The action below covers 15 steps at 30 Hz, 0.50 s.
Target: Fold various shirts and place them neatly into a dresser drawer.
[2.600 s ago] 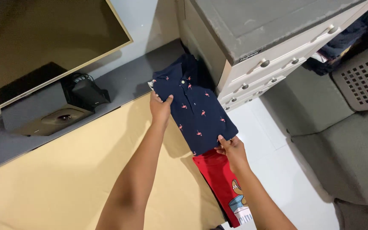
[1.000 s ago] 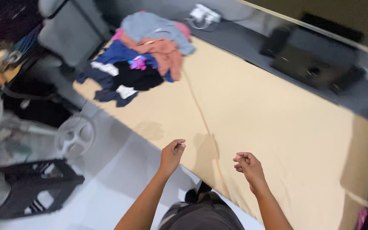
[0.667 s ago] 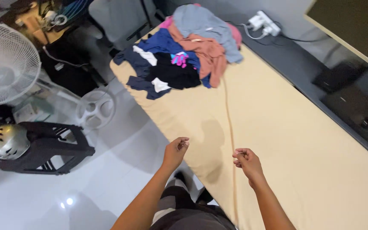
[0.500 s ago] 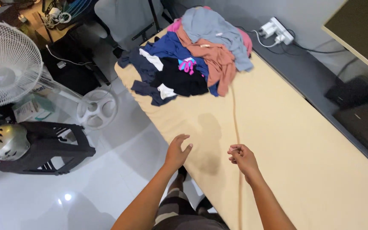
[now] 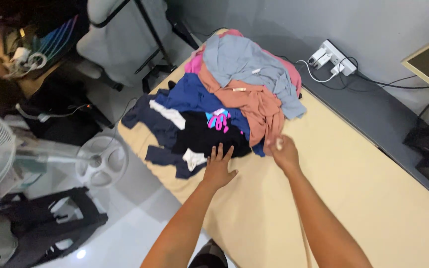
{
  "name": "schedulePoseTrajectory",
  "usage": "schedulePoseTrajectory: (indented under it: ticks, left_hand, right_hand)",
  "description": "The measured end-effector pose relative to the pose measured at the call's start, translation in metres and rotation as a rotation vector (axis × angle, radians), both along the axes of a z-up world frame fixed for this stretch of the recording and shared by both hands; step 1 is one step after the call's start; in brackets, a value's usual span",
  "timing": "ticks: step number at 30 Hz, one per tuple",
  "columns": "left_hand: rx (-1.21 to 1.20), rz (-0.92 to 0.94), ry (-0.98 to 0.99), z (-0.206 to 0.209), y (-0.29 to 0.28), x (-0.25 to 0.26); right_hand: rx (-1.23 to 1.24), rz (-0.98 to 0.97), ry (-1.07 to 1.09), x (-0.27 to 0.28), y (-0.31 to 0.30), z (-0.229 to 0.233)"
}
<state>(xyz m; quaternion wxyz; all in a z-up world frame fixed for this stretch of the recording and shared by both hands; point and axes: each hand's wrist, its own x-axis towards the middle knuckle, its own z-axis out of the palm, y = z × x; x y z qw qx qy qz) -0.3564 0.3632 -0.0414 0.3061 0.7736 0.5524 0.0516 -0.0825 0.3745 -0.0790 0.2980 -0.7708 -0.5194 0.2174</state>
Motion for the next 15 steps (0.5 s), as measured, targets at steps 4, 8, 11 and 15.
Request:
schedulePoseTrajectory:
  ticks: [4, 8, 11, 15]
  left_hand:
    - [-0.070, -0.053, 0.123, 0.003, 0.010, 0.004]
    - [-0.108, -0.139, 0.186, 0.020, 0.011, 0.002]
    - [-0.153, -0.163, 0.186, 0.021, 0.015, -0.001]
    - [-0.188, -0.182, 0.153, 0.021, 0.017, -0.006]
  right_hand:
    - [0.244, 0.040, -0.208, 0.017, 0.066, -0.008]
    - [0.325, -0.009, -0.159, 0.035, 0.112, -0.012]
    - [0.216, -0.081, 0.133, 0.042, 0.130, -0.025]
    - [0.203, -0.205, 0.153, 0.027, 0.118, -0.014]
